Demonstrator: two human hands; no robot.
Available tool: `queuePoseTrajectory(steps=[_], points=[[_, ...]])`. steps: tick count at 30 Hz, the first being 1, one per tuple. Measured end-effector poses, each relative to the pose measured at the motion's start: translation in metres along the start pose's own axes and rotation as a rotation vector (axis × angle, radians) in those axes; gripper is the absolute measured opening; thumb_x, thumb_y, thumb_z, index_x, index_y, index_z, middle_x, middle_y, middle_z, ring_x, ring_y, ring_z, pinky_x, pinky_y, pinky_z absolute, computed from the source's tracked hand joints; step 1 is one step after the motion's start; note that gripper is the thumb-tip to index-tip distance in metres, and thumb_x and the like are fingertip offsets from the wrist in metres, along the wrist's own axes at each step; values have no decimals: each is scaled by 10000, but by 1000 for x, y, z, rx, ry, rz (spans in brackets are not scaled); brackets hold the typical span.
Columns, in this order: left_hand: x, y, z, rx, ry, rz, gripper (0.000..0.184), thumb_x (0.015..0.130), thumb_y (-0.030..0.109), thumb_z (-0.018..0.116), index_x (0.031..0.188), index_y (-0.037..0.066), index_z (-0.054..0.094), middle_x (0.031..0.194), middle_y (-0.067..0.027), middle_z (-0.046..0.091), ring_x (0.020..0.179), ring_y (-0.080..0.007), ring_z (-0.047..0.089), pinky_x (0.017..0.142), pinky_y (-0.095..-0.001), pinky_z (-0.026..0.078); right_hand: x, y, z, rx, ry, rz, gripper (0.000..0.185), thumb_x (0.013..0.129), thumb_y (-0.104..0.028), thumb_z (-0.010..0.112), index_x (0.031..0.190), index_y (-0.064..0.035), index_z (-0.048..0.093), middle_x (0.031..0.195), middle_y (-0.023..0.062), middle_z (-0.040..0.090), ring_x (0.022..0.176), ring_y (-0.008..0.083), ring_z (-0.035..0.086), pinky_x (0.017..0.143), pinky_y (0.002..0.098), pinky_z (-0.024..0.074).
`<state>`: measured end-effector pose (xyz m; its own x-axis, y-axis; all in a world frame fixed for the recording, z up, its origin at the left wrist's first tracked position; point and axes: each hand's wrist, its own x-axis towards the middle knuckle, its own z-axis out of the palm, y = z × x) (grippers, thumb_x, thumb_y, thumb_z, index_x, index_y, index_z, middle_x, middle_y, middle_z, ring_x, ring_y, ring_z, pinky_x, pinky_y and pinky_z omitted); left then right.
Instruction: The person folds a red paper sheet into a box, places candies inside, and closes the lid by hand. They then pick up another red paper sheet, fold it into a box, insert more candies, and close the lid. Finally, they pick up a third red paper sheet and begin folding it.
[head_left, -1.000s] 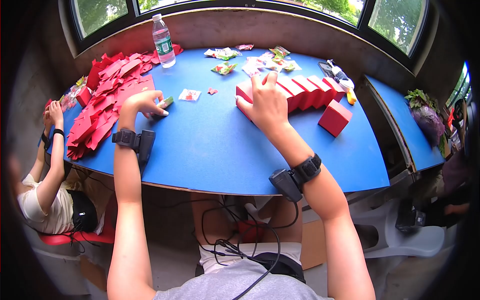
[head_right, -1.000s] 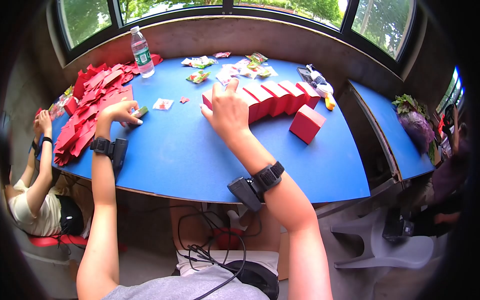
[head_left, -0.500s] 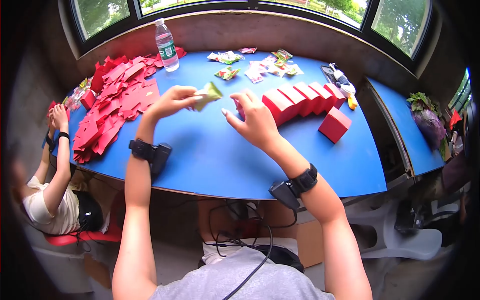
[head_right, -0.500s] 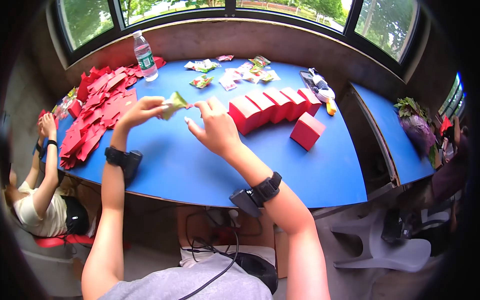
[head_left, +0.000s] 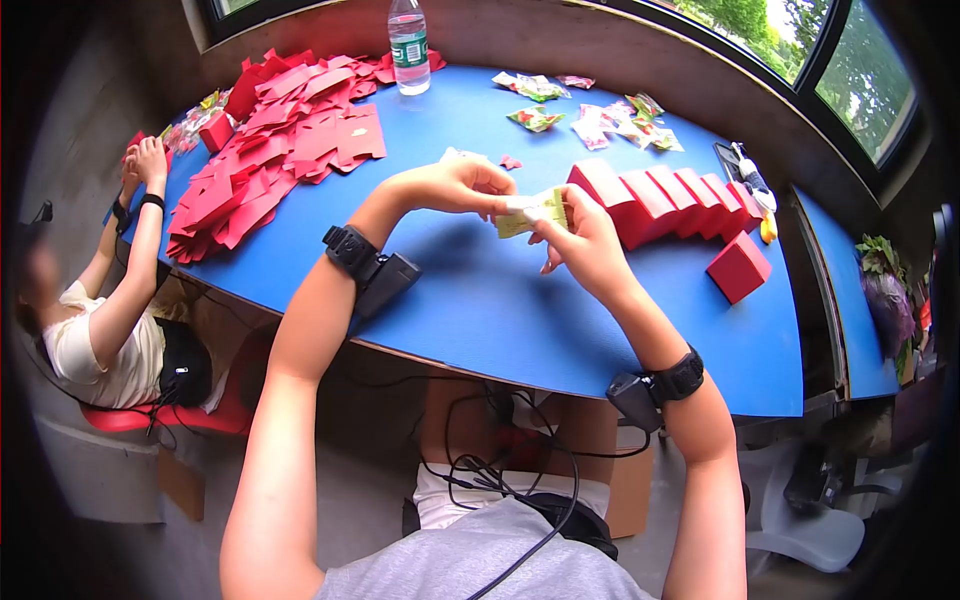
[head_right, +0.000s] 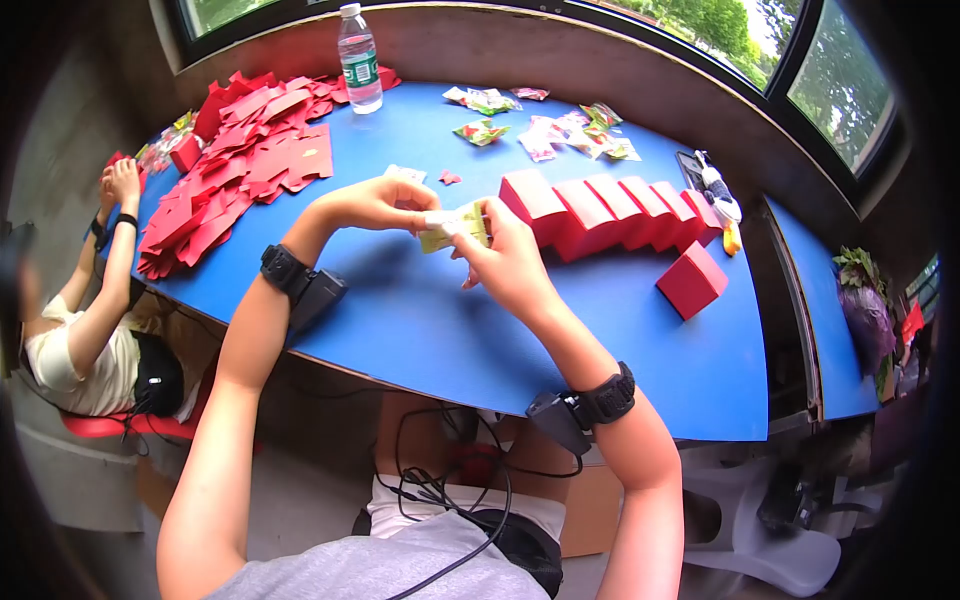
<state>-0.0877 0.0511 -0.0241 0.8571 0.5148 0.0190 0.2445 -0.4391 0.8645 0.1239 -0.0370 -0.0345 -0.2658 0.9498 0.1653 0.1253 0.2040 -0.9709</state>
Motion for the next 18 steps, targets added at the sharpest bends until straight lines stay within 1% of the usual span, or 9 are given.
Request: queuePoseTrajectory(steps=[2, 4, 5, 7, 8, 10, 13, 17, 18], points=[[2, 0, -3, -31, 30, -41, 325, 903, 355, 586, 936, 36, 639, 820, -17, 615, 790, -96, 571, 735, -265, 476, 3, 10, 0, -22, 9, -12, 203, 872, -99, 589, 986, 38, 491, 784, 104, 625, 597, 94, 596, 489, 233, 497], [2, -3, -7, 19, 57, -105, 337, 914, 363, 568, 1025, 50, 630, 892, -25, 632, 831, -104, 596, 759, -275, 494, 5, 10, -1, -91, 30, 2, 224, 872, -107, 597, 1005, 33, 483, 811, 107, 633, 625, 89, 599, 531, 231, 503], [2, -5, -6, 22, 58, -106, 337, 914, 363, 568, 1025, 50, 630, 892, -25, 632, 831, -104, 596, 759, -275, 494, 6, 12, -2, -90, 30, -1, 224, 872, -107, 597, 1005, 33, 483, 811, 107, 633, 625, 89, 599, 531, 231, 503], [2, -8, 0, -36, 55, -41, 347, 912, 357, 573, 1094, 62, 601, 939, -28, 625, 844, -101, 594, 736, -258, 488, 8, 18, -5, -45, 32, 68, 212, 880, -86, 579, 1019, 33, 471, 842, 117, 639, 623, 94, 604, 530, 231, 510], [4, -12, 2, -92, 19, -64, 358, 903, 344, 591, 1121, 60, 583, 951, -33, 622, 859, -93, 587, 725, -244, 483, 8, 18, -5, -47, 34, 66, 212, 880, -86, 579, 1019, 33, 471, 842, 117, 639, 623, 94, 604, 530, 231, 510], [6, -8, 5, -92, -9, -73, 358, 885, 317, 624, 1116, 47, 584, 913, -21, 610, 811, -76, 561, 699, -229, 467, 8, 19, -3, 29, 19, 98, 183, 891, -51, 546, 1026, 38, 462, 864, 127, 642, 630, 103, 617, 539, 235, 525], [9, -7, 8, -69, -18, -87, 349, 876, 301, 637, 1111, 46, 592, 856, -4, 599, 767, -58, 540, 677, -216, 455, 8, 21, -3, 34, 17, 100, 161, 897, -24, 519, 1028, 48, 458, 871, 134, 645, 632, 113, 627, 547, 240, 537], [9, -4, 10, -75, 8, -93, 336, 868, 288, 649, 1096, 45, 608, 798, 12, 594, 724, -52, 532, 651, -208, 447, 8, 20, -4, 41, 15, 88, 153, 895, -19, 517, 1015, 58, 461, 882, 143, 644, 628, 124, 633, 535, 246, 537], [9, -4, 10, -75, 2, -83, 336, 868, 288, 649, 1096, 45, 608, 798, 12, 594, 724, -52, 532, 651, -208, 447, 8, 18, -4, -32, -2, 105, 161, 919, -36, 503, 1055, 28, 447, 906, 116, 629, 625, 113, 619, 563, 235, 544]])
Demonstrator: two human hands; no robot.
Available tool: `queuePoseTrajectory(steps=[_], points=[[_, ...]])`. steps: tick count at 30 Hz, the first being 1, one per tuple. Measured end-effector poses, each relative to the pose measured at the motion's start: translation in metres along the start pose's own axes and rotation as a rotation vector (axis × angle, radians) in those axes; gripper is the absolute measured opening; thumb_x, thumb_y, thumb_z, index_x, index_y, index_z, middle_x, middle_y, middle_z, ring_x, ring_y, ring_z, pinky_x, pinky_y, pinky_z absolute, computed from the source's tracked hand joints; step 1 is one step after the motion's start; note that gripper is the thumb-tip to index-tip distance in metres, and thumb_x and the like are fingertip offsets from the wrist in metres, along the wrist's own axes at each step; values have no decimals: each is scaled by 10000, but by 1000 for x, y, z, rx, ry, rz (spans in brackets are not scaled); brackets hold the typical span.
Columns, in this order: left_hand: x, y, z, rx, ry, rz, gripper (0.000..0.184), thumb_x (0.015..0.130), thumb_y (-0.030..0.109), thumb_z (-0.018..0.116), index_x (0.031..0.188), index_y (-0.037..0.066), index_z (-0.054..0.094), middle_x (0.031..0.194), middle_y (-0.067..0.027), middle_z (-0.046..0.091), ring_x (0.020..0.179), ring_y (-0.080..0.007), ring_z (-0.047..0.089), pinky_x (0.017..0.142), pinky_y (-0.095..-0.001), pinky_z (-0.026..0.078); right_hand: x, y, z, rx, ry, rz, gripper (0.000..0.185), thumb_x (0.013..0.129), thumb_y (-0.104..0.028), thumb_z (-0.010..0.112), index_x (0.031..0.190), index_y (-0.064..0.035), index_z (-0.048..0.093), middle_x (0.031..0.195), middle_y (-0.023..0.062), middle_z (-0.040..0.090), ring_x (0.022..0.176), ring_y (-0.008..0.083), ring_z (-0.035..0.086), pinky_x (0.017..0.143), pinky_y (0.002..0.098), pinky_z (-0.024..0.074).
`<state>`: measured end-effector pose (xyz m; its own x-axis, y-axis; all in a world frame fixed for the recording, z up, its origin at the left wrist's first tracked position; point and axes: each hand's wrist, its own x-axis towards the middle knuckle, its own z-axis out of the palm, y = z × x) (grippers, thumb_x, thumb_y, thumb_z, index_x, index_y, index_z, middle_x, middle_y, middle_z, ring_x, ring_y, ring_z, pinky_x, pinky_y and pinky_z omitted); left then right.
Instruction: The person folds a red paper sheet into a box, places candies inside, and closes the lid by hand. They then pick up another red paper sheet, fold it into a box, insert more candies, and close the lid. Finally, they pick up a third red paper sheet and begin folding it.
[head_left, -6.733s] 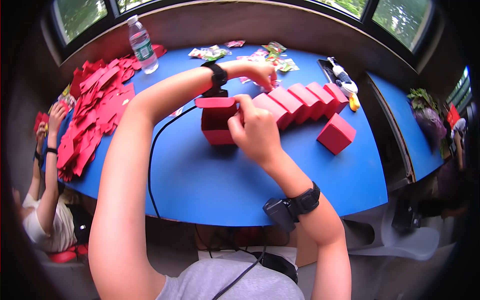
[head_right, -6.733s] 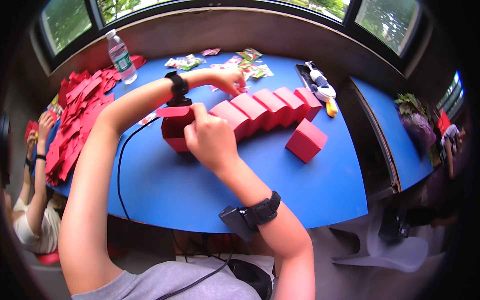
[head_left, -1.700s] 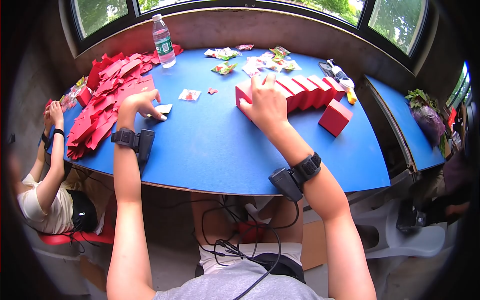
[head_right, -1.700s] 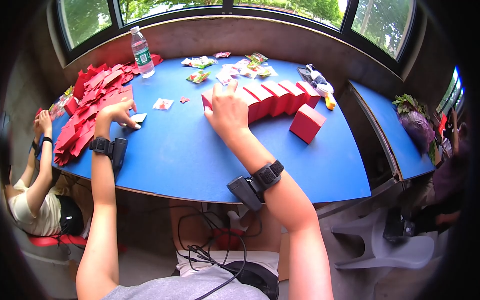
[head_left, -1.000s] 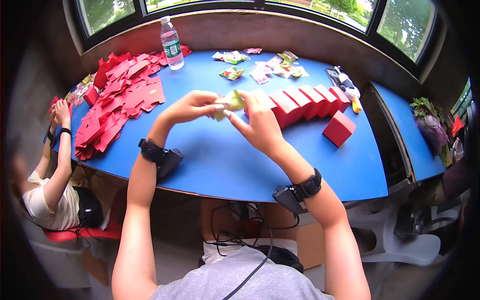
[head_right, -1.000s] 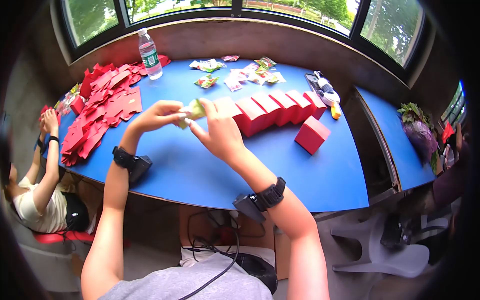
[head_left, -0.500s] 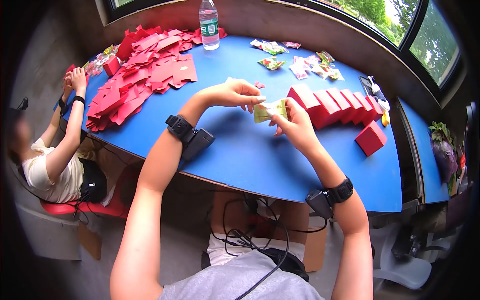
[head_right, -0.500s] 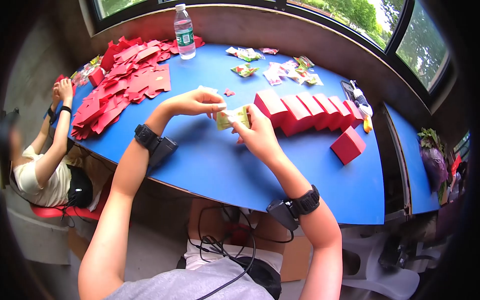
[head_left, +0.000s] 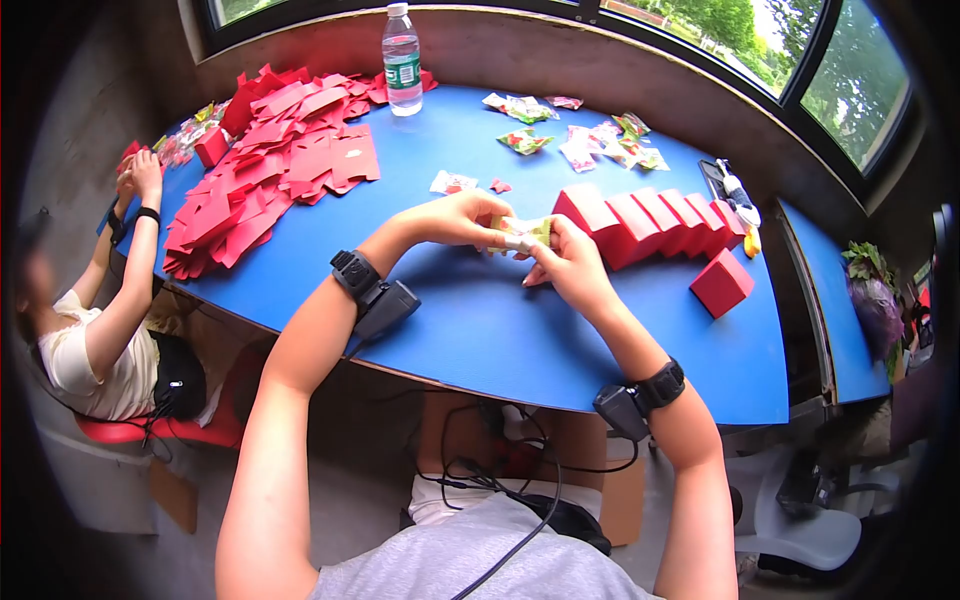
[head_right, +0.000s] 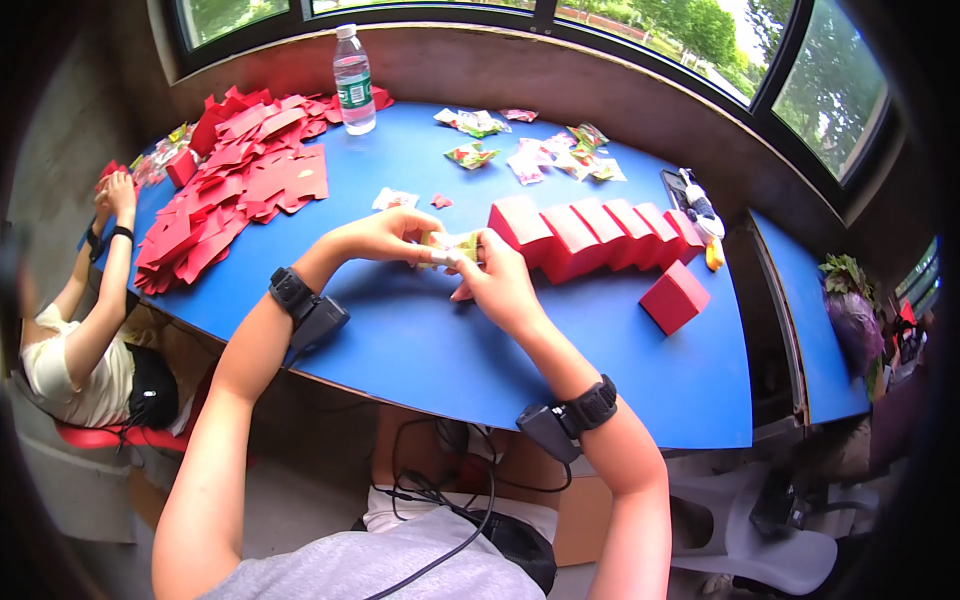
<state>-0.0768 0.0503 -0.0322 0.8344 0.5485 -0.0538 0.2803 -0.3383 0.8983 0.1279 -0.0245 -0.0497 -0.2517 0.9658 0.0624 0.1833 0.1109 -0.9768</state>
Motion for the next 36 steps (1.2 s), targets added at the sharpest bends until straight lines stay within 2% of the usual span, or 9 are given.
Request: queuePoseTrajectory(steps=[13, 15, 18, 21, 24, 28, 31, 33, 36], points=[[1, -10, -10, 28, 122, 20, 316, 926, 322, 563, 1048, 35, 618, 961, -36, 637, 796, -85, 599, 697, -243, 498, -1, 0, 2, 131, 47, -39, 129, 907, -16, 494, 1020, 43, 477, 845, 130, 656, 571, 115, 618, 499, 241, 520], [-3, -4, -16, 55, 244, 26, 309, 907, 307, 586, 998, 16, 640, 946, -85, 669, 753, -109, 614, 680, -269, 506, 0, 2, 3, 141, 39, -26, 126, 903, -8, 498, 1016, 45, 478, 845, 137, 659, 573, 116, 620, 495, 241, 521], [-4, -10, -33, 477, 524, 44, 254, 860, 239, 641, 924, -7, 644, 827, -117, 667, 743, -158, 639, 670, -301, 516, -1, -5, 4, 145, 32, -3, 130, 899, -3, 505, 1015, 51, 480, 849, 147, 663, 572, 118, 624, 490, 241, 522], [-14, -29, -52, 698, 615, -117, 351, 770, 232, 707, 1059, 58, 610, 976, -147, 597, 912, -237, 613, 804, -337, 501, -3, -6, 4, 144, 43, -1, 139, 902, -25, 519, 1012, 56, 493, 853, 144, 668, 547, 112, 617, 482, 239, 516], [-24, -42, -59, 604, 618, -169, 447, 752, 197, 704, 1161, 96, 555, 1045, -146, 570, 967, -251, 592, 857, -346, 490, -3, -7, 3, 110, 40, 16, 163, 908, -71, 547, 1003, 55, 508, 836, 140, 671, 533, 108, 614, 482, 226, 502], [-28, -47, -64, 463, 514, -152, 468, 749, 204, 712, 1181, 108, 560, 1147, -132, 573, 1012, -239, 586, 889, -352, 478, -5, -8, 3, 89, -32, 102, 259, 921, -78, 523, 1138, 31, 432, 889, 146, 659, 583, 131, 638, 555, 238, 540], [-33, -46, -69, 489, 553, -188, 510, 733, 284, 729, 1179, 105, 560, 1112, -144, 560, 993, -271, 582, 885, -364, 476, -4, -10, 4, 160, -17, 174, 519, 872, 29, 516, 1333, 10, 278, 945, 215, 615, 647, 184, 660, 588, 282, 563], [-47, -54, -82, 591, 672, -231, 523, 731, 326, 729, 1171, 95, 565, 1147, -142, 535, 1066, -275, 540, 906, -417, 452, -7, -13, 6, 158, 29, 141, 577, 863, 41, 521, 1370, -4, 249, 934, 193, 611, 666, 187, 663, 587, 276, 561], [-77, -61, -99, 967, 1112, -725, 642, 698, 446, 735, 1190, 81, 542, 1221, -184, 465, 1163, -333, 454, 923, -501, 411, -10, -13, 7, 85, 10, 51, 605, 852, 56, 518, 1385, -3, 239, 861, 148, 615, 653, 165, 649, 595, 271, 560]])
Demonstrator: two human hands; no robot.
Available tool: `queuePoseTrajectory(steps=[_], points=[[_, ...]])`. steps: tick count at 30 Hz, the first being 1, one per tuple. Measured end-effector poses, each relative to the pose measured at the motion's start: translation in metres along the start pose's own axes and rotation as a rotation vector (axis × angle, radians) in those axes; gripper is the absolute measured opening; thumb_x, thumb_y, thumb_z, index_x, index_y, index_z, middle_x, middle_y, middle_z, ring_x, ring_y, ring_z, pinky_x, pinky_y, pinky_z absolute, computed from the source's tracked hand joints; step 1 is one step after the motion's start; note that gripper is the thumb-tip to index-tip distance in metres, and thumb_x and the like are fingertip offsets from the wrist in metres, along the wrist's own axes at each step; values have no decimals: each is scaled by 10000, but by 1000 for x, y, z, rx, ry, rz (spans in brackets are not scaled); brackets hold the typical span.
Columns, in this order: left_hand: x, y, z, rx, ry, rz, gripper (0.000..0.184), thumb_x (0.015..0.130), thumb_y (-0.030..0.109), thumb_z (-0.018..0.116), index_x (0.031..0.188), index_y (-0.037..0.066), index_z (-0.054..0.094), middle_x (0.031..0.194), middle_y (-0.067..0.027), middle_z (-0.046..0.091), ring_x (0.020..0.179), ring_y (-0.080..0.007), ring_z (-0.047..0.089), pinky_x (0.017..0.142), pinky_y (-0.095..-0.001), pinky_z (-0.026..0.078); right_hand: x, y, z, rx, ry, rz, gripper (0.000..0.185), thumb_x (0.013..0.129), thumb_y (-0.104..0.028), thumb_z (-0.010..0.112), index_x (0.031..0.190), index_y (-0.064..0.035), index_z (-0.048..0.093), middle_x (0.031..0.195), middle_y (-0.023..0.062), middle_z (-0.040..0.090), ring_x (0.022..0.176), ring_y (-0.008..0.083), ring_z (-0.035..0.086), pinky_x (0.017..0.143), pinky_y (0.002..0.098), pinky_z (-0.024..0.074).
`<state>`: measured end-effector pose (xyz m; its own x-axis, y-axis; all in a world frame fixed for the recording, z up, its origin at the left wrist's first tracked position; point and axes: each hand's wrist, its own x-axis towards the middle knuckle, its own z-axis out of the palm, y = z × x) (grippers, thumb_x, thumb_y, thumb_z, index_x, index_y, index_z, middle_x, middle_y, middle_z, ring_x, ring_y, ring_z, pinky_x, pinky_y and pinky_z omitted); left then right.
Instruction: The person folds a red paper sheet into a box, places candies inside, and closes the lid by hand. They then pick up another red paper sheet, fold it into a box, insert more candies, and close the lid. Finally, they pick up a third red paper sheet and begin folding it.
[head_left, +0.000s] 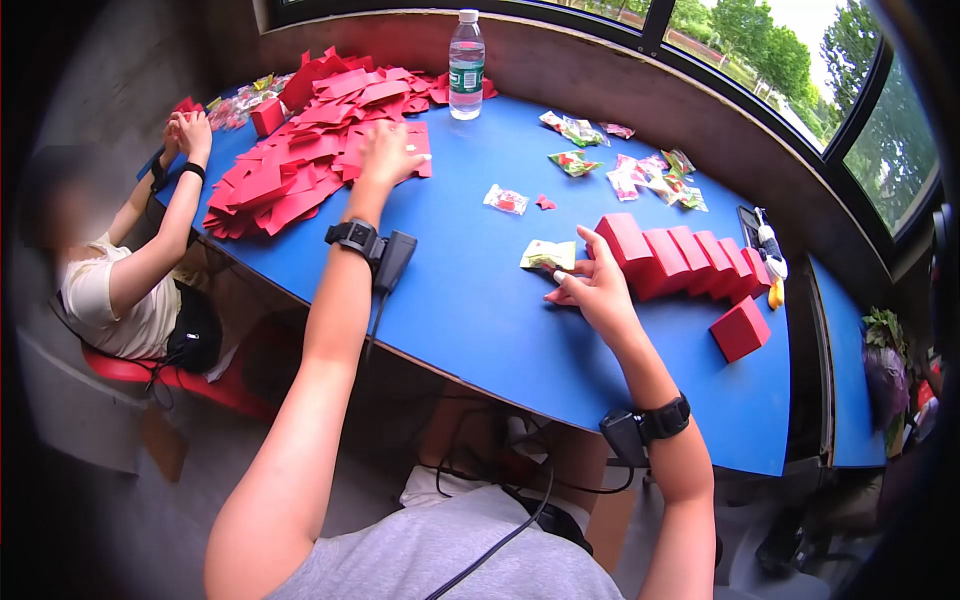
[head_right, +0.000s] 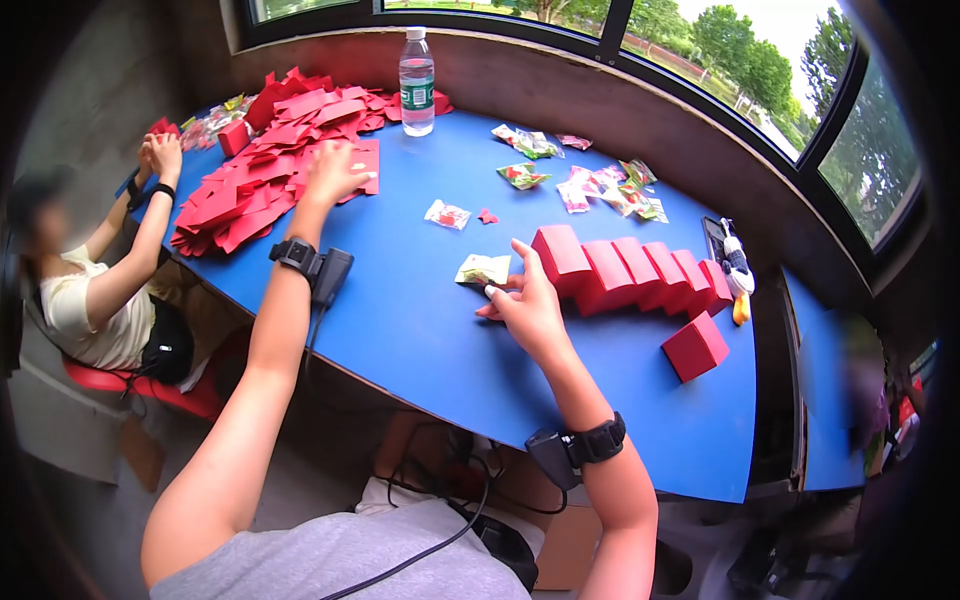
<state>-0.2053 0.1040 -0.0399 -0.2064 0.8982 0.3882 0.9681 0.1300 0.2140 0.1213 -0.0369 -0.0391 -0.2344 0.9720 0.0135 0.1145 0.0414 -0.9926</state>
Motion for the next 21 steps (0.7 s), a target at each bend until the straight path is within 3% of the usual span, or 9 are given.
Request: queuePoseTrajectory(steps=[2, 7, 9, 13, 15, 21], points=[[1, -24, -2, 34, 82, -191, 757, 664, 534, 731, 1204, 52, 508, 1238, -221, 436, 1162, -386, 438, 934, -537, 385, 1, 1, -3, -61, -12, -2, 591, 847, 52, 524, 1373, 4, 260, 809, 124, 611, 637, 149, 637, 585, 264, 552], [12, -80, 10, 60, 167, -435, 612, 761, 457, 670, 1202, 56, 529, 1196, -224, 505, 1123, -400, 495, 926, -503, 415, 0, -1, -3, -188, -10, -13, 539, 837, 21, 550, 1330, 16, 332, 672, 69, 587, 600, 109, 609, 543, 249, 522], [15, -92, 13, -34, 133, -377, 516, 762, 403, 684, 1152, 82, 579, 1188, -210, 518, 1096, -394, 518, 912, -485, 439, -1, -2, -2, -234, -7, -26, 507, 837, -8, 562, 1303, 19, 363, 656, 57, 578, 599, 102, 607, 522, 241, 498], [40, -85, 10, -81, 289, -281, 339, 737, 257, 695, 1035, 106, 640, 1130, -156, 541, 1051, -327, 544, 876, -425, 470, 0, -4, -2, -281, 13, -23, 482, 830, -19, 562, 1278, 22, 388, 631, 47, 565, 591, 96, 599, 506, 235, 469], [60, -80, 12, 46, 377, -235, 307, 725, 201, 685, 1012, 110, 623, 1125, -105, 515, 1057, -301, 525, 881, -413, 464, 2, 0, -3, -273, 12, -34, 472, 826, -15, 556, 1268, 25, 395, 620, 47, 561, 578, 94, 590, 495, 234, 458], [129, -85, 24, 448, 445, 116, 205, 770, 78, 607, 975, 86, 615, 1068, -102, 525, 983, -281, 549, 804, -418, 466, -1, -3, -2, -289, 3, -92, 449, 833, -13, 543, 1255, 31, 398, 629, 54, 572, 539, 85, 554, 505, 229, 450]])
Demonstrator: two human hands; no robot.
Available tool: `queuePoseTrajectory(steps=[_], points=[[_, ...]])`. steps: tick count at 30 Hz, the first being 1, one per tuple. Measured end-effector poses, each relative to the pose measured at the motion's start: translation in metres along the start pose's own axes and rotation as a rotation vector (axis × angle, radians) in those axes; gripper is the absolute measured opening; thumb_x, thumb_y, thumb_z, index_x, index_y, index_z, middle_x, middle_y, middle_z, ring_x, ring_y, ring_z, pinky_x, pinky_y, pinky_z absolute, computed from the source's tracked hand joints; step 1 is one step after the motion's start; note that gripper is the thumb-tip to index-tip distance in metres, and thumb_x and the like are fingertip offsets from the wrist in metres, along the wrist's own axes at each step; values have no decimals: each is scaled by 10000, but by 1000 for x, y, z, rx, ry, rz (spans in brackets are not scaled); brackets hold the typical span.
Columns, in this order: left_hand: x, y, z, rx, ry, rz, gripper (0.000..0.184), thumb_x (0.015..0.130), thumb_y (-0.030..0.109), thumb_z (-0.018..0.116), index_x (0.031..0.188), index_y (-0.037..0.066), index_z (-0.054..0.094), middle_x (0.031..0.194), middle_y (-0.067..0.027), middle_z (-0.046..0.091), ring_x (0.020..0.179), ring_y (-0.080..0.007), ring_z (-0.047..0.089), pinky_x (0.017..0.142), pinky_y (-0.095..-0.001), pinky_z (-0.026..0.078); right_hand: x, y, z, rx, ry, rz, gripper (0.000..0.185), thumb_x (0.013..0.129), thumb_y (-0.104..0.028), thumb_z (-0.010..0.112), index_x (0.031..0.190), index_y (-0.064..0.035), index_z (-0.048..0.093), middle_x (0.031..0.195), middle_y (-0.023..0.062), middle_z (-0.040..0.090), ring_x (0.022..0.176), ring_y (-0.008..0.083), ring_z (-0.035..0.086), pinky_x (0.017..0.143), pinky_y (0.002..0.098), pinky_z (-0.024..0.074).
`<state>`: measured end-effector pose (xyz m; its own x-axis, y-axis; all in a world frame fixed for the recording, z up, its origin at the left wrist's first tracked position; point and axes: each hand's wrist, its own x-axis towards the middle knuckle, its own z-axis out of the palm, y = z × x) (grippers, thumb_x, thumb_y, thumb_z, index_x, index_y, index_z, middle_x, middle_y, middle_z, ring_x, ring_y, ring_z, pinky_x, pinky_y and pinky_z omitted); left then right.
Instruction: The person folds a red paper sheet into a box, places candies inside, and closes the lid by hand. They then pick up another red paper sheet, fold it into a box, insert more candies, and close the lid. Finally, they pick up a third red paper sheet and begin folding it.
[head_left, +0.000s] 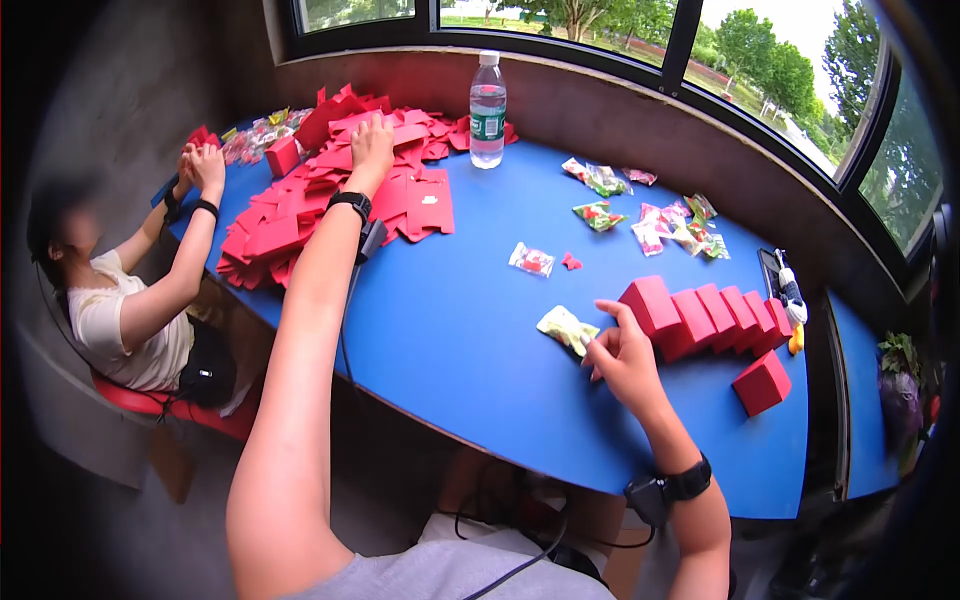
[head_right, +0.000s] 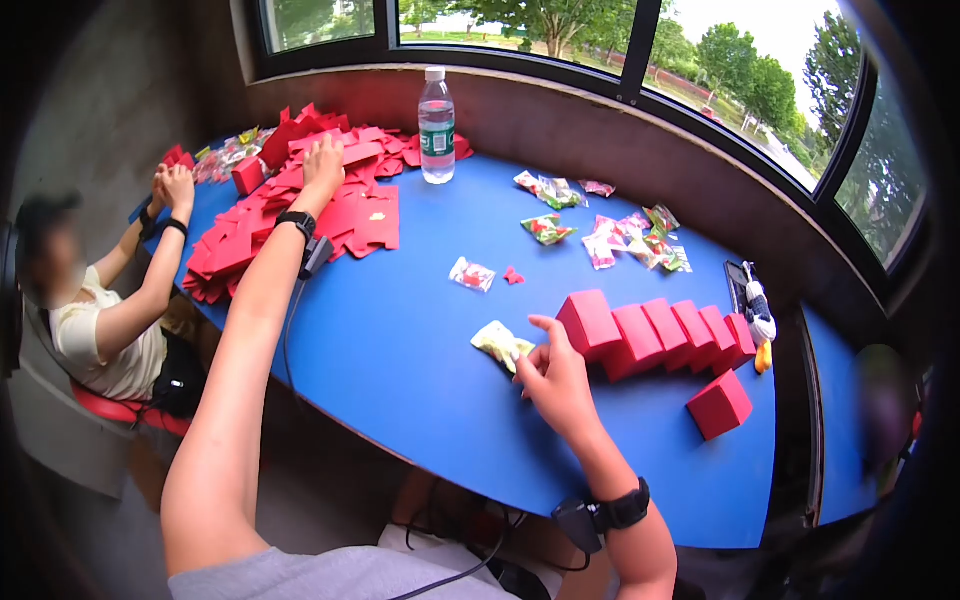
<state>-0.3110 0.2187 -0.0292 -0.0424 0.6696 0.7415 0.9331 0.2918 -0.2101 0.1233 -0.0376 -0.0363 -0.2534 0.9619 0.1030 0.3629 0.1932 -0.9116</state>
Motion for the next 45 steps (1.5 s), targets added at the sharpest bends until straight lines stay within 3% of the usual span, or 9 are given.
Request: queuePoseTrajectory(steps=[8, 9, 14, 17, 28, 32, 35, 39, 45], points=[[23, 4, 29, 134, -206, 214, 197, 765, 100, 617, 957, 96, 662, 1097, -63, 557, 1029, -246, 559, 831, -399, 471, 0, -2, 0, -57, 11, 2, 434, 831, -6, 547, 1240, 28, 406, 629, 54, 570, 523, 87, 550, 502, 225, 443], [19, 5, 37, 130, 13, 210, 125, 782, 119, 595, 862, 89, 686, 1054, -71, 594, 988, -252, 596, 808, -397, 492, 0, -4, 0, -49, 12, 17, 434, 831, -3, 552, 1238, 27, 407, 625, 54, 565, 523, 87, 549, 498, 225, 441], [37, -8, 56, 79, -83, 205, 136, 788, 111, 567, 770, 97, 702, 833, -93, 679, 759, -247, 682, 648, -384, 541, 0, -3, -2, -80, 8, -12, 433, 826, 0, 551, 1237, 34, 418, 631, 56, 569, 532, 90, 548, 505, 224, 433], [41, -13, 29, 66, 64, 243, 163, 814, 134, 556, 752, 84, 698, 777, -115, 680, 743, -265, 682, 630, -373, 546, 0, -8, -3, -76, 10, 1, 430, 822, 4, 549, 1233, 34, 427, 641, 60, 577, 535, 89, 550, 510, 222, 431], [48, -27, -63, -277, -50, 193, 137, 835, 244, 611, 833, 136, 695, 807, -136, 670, 775, -302, 663, 657, -402, 531, 0, -8, -3, -92, 47, -59, 378, 831, -28, 566, 1192, 24, 465, 622, 58, 559, 537, 103, 547, 526, 240, 437], [35, -18, -81, -662, -181, 302, 161, 825, 237, 646, 890, 103, 708, 832, -140, 677, 774, -287, 658, 681, -372, 506, 0, -5, -5, -128, -18, -169, 323, 825, -46, 577, 1134, 20, 510, 644, 72, 562, 577, 128, 550, 575, 271, 450], [9, 13, -110, -1043, -35, 167, 168, 827, 179, 655, 906, 37, 697, 754, -106, 678, 670, -152, 638, 627, -292, 489, -1, -14, -9, -101, -65, -207, 326, 828, -75, 596, 1128, 20, 514, 670, 78, 579, 607, 131, 567, 590, 272, 454], [-50, 86, -180, -1820, -359, -147, 185, 885, 166, 633, 935, -7, 672, 822, -34, 670, 701, -96, 639, 629, -236, 541, 6, -21, -1, 120, -73, -270, 410, 862, -191, 638, 1156, 38, 466, 822, 101, 621, 711, 125, 599, 635, 263, 484], [-94, 162, -198, -1869, -527, -288, 207, 895, 168, 614, 979, -19, 648, 873, -76, 671, 735, -145, 660, 683, -273, 559, 13, -10, 1, 384, -149, -82, 650, 915, -290, 584, 1352, 25, 219, 1106, 172, 545, 882, 178, 628, 692, 272, 542]])
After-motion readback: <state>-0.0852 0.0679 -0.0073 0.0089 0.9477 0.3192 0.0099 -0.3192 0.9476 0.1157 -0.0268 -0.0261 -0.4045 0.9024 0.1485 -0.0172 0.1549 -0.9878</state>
